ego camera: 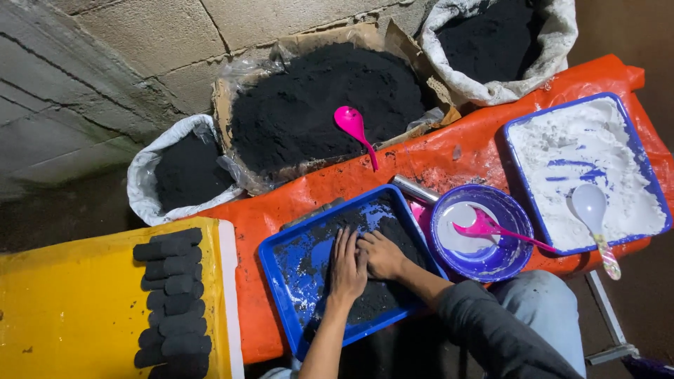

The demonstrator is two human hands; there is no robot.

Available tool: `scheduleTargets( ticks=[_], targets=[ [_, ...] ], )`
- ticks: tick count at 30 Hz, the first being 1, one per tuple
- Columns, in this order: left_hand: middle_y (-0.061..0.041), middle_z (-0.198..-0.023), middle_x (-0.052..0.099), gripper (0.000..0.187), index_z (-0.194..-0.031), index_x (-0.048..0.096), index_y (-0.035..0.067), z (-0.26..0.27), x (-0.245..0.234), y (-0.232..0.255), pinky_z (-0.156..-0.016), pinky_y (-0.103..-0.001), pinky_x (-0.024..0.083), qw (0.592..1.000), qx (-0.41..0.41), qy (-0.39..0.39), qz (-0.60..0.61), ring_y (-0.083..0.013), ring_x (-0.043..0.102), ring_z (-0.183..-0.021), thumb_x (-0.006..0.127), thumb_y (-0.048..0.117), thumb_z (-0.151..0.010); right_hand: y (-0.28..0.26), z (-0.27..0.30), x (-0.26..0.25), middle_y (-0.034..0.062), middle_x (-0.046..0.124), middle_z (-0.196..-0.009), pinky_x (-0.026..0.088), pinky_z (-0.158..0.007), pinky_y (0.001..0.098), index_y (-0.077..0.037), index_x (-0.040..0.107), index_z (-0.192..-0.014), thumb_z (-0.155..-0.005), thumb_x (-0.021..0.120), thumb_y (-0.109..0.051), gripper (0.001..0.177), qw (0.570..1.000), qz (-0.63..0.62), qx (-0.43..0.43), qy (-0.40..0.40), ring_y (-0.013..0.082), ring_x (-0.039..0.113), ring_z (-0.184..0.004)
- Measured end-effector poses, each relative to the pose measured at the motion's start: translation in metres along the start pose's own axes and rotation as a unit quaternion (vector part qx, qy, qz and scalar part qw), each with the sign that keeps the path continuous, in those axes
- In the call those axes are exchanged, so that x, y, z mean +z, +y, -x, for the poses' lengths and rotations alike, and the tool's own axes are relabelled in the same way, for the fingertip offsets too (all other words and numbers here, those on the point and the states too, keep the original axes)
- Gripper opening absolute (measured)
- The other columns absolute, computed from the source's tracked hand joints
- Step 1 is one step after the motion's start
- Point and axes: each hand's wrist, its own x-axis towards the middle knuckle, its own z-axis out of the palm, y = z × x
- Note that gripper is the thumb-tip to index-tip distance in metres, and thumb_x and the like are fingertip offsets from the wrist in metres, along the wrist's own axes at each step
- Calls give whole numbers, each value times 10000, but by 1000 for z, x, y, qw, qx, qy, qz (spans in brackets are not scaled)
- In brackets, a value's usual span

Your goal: Manually molding charcoal powder into cylindrical briquettes using a hand-held mold and compression.

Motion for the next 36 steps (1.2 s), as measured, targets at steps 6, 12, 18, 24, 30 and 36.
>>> scheduleTargets(
  ticks=[6, 12, 18, 24, 30, 36],
  targets=[
    [-171, -1425, 197, 511, -1338, 325, 85, -12, 2, 6, -1052, -443, 146, 996, 16, 35, -76, -303, 118, -1333, 362, 329, -891, -21, -12, -78, 133, 472, -1123, 332, -892, 439, -88, 497, -1098, -670, 659, -248, 485, 920, -44, 341, -191, 309, 376, -1132],
    [-189, -1435, 159, 557, -1353, 294, 76, -17, 13, 10, -1044, -453, 123, 989, 10, -14, -145, -307, 108, -1335, 387, 387, -901, -38, -23, -136, 202, 441, -1166, 356, -953, 426, -50, 497, -1157, -801, 535, -147, 370, 889, -140, 424, -101, 361, 373, -1171],
    [-62, -987, 473, 256, -1026, 531, 130, -7, 16, 15, -772, -360, 415, 968, 84, 76, -225, -246, 456, -1048, 414, 295, -870, -59, -25, -168, 189, 128, -1403, 183, -1014, 550, -140, 158, -1389, -851, 448, -225, 617, 870, -100, 391, -282, 376, 51, -1318],
    [-71, -577, 480, 291, -564, 511, 91, -6, 27, 0, -553, -361, 390, 947, 212, 162, -180, -248, 458, -583, 586, 220, -813, -72, -4, -163, 148, 45, -1457, 143, -1023, 504, -86, 73, -1392, -893, 331, -372, 630, 878, -170, 382, -234, 323, 24, -1340],
    [-62, -480, 492, 376, -485, 480, 85, -8, 27, -5, -445, -341, 397, 949, 240, 166, -122, -221, 485, -451, 582, 191, -831, -81, 25, -115, 316, 402, -1117, 370, -877, 490, 40, 319, -1294, -808, 425, -72, 510, 962, -33, 249, -106, 456, 420, -921],
    [-23, -674, 525, 250, -716, 568, 139, -3, 0, 5, -562, -295, 475, 982, 94, 106, -124, -211, 579, -691, 513, 341, -852, -43, 32, -62, 134, 593, -985, 525, -642, 404, -100, 464, -1132, -882, 324, -187, 299, 901, -90, 344, -247, 305, 631, -822]
  ],
)
